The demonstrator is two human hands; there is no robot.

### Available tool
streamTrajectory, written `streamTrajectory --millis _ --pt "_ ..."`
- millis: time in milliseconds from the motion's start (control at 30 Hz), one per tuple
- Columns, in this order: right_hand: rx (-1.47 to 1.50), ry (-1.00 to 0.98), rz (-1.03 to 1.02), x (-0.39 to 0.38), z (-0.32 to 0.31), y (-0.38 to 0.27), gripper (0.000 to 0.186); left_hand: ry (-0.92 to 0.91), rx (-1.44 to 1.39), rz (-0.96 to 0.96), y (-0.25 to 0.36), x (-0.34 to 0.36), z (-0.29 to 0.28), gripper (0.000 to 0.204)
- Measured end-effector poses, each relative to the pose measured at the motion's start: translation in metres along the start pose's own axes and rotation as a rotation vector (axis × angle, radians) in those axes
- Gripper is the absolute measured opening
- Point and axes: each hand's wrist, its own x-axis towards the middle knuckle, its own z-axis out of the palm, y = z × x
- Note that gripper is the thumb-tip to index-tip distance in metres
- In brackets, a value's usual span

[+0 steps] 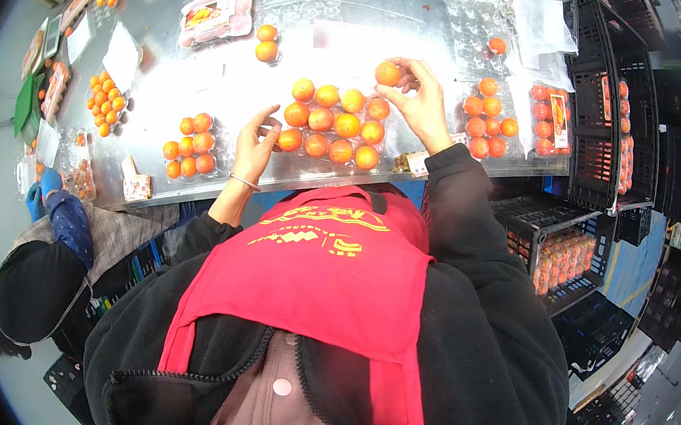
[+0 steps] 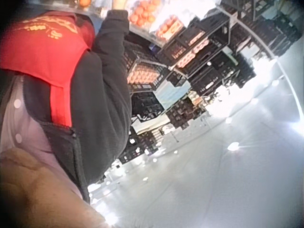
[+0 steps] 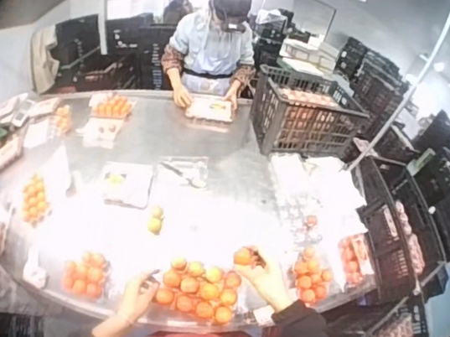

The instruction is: The person places tangerines into clear plastic trays on a metal table, then seals the trays with lids and labels. The person moves the finished packages into a green crate. Another person works nearby at the same table.

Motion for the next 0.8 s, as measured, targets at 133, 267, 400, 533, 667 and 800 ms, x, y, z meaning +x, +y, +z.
streamTrajectory --millis 133,267,400,533,667,800 --pt "-0.103 0.008 -0.047 0.0 0.003 -0.007 0.043 0.116 0.048 0.14 0.01 -0.001 -0.002 0.035" --pt "-0.213 -0.018 -0.111 -0.002 0.005 -0.014 0.043 0.132 0.002 0.182 0.019 -0.004 -0.01 0.035" --pt "-0.078 0.004 -0.054 -0.003 0.014 -0.02 0.042 0.182 -0.052 0.165 0.019 -0.007 -0.013 0.021" --pt "0.314 -0.095 0.19 0.003 0.006 -0.03 0.04 0.102 -0.016 0.19 0.02 -0.009 -0.019 0.016" --pt "0.387 -0.184 0.262 0.012 0.002 -0.038 0.041 0.04 0.087 0.379 0.032 -0.005 -0.02 0.016" --pt "0.31 -0.236 0.184 0.019 0.008 -0.038 0.04 -0.052 0.246 0.531 0.047 0.005 -0.015 0.02"
